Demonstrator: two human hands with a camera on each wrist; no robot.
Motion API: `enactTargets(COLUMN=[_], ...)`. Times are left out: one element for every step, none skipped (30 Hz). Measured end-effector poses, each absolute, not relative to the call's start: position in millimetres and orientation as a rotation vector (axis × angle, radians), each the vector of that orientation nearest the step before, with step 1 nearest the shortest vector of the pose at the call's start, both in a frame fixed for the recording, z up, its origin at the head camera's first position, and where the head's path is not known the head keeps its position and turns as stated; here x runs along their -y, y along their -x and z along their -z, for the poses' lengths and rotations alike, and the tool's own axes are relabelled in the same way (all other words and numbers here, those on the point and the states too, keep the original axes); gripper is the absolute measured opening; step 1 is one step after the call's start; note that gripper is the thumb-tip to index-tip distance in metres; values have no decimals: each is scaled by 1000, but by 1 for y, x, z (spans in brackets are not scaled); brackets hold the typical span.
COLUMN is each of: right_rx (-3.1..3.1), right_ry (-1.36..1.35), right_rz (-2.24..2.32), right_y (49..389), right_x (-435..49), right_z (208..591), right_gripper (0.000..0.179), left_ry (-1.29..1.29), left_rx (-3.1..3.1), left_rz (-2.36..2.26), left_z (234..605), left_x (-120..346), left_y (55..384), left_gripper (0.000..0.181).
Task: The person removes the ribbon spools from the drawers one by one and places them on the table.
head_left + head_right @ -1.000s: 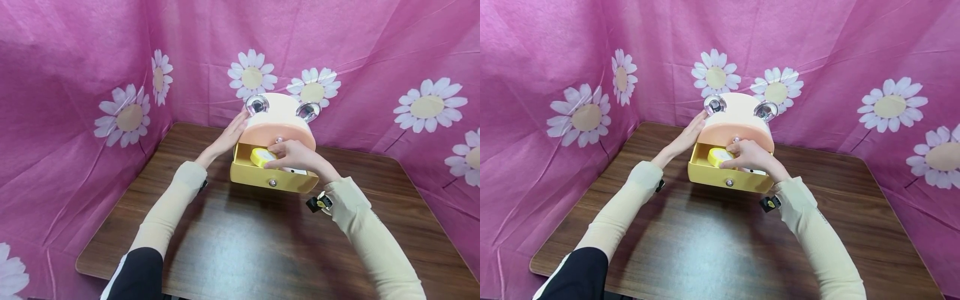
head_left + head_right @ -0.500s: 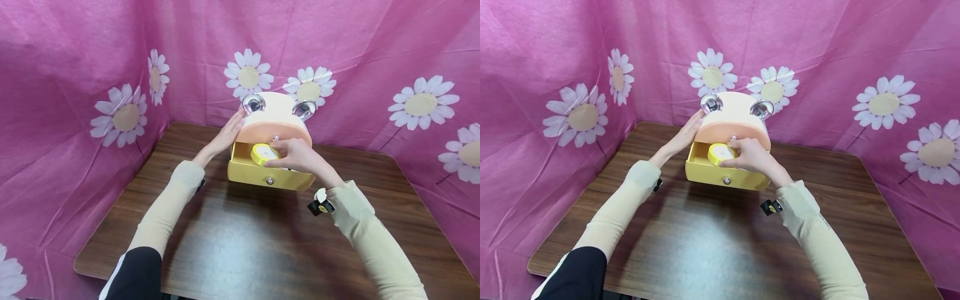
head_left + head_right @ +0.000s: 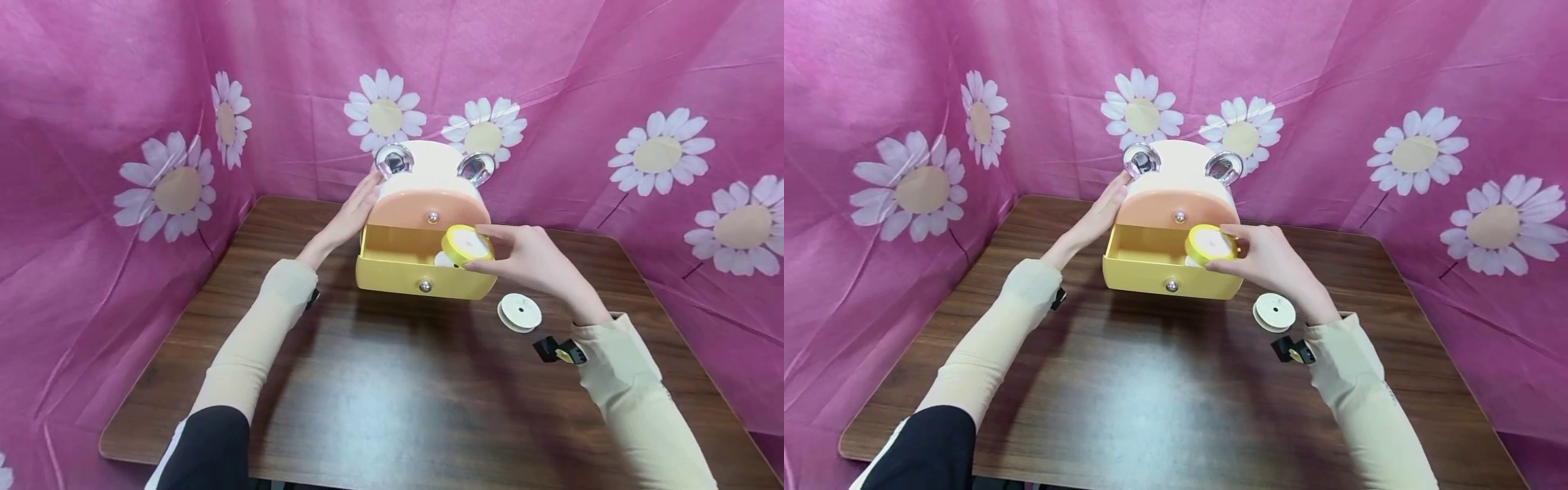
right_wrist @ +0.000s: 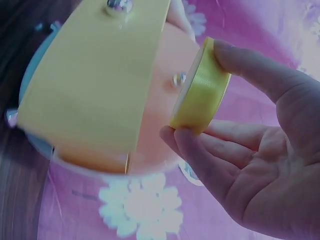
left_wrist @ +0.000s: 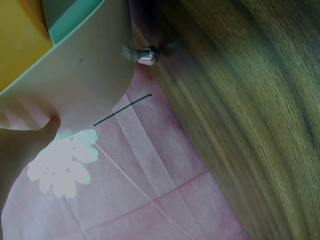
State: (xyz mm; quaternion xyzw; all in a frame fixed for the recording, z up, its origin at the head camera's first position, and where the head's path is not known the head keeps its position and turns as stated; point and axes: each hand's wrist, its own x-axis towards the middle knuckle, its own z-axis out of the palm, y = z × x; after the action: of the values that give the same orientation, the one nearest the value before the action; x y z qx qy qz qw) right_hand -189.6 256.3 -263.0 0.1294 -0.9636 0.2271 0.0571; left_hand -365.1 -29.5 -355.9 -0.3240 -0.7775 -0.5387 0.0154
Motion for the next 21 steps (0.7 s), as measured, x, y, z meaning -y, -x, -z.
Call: enactTargets(right_rx=[2915, 2907, 2899, 2893, 2886, 2877, 2870, 2859, 2851, 2842, 2833, 2823, 2814, 2807, 2800, 2795, 2787, 2781, 2781, 2784, 2788], right_ry=[-373, -357, -338, -322, -301, -279, -258, -238, -217, -198, -189, -175, -158, -147, -141, -142, -150, -153, -164, -171, -172], right_rz=[-689, -680, -669, -660, -648, -636, -626, -611, -601, -597, -584, -566, -550, -526, -497, -475, -441, -414, -390, -371, -359], right_y=[186, 183, 180, 177, 174, 172, 169, 167, 165, 163, 162, 160, 158, 157, 156, 155, 154, 153, 153, 152, 151], right_x=[-261, -266, -272, -277, -283, -289, -294, -301, -307, -314, -321, -328, -335, -342, -349, -355, -362, -367, -373, -378, -383], right_z=[263, 263, 264, 264, 265, 266, 267, 269, 270, 272, 274, 276, 279, 282, 285, 289, 293, 297, 302, 306, 310], right_gripper=[55, 54, 54, 53, 52, 51, 52, 53, 53, 53, 53, 53, 53, 47, 42, 38, 34, 31, 30, 30, 30], left_ry=[1006, 1004, 1000, 996, 995, 996, 998, 1004, 1009, 1016, 1023, 1028, 1033, 1033, 1027, 1022, 1018, 1009, 1003, 998, 992], left_rx=[2421, 2423, 2426, 2429, 2429, 2429, 2428, 2427, 2428, 2428, 2426, 2425, 2423, 2423, 2423, 2422, 2421, 2421, 2419, 2421, 2421], left_rz=[1674, 1673, 1672, 1669, 1673, 1679, 1687, 1696, 1703, 1709, 1715, 1722, 1724, 1725, 1722, 1715, 1709, 1707, 1703, 1699, 1694], left_z=[356, 356, 355, 355, 354, 353, 351, 347, 344, 340, 337, 335, 332, 333, 335, 338, 341, 345, 348, 352, 353], left_x=[29, 29, 29, 29, 28, 28, 29, 29, 30, 30, 30, 31, 31, 30, 30, 29, 29, 29, 29, 29, 29], left_y=[365, 365, 365, 364, 363, 362, 360, 356, 353, 350, 347, 344, 342, 342, 345, 348, 351, 354, 358, 361, 363], left_gripper=[55, 55, 55, 54, 54, 54, 54, 54, 54, 54, 54, 54, 54, 54, 55, 55, 55, 55, 55, 54, 55])
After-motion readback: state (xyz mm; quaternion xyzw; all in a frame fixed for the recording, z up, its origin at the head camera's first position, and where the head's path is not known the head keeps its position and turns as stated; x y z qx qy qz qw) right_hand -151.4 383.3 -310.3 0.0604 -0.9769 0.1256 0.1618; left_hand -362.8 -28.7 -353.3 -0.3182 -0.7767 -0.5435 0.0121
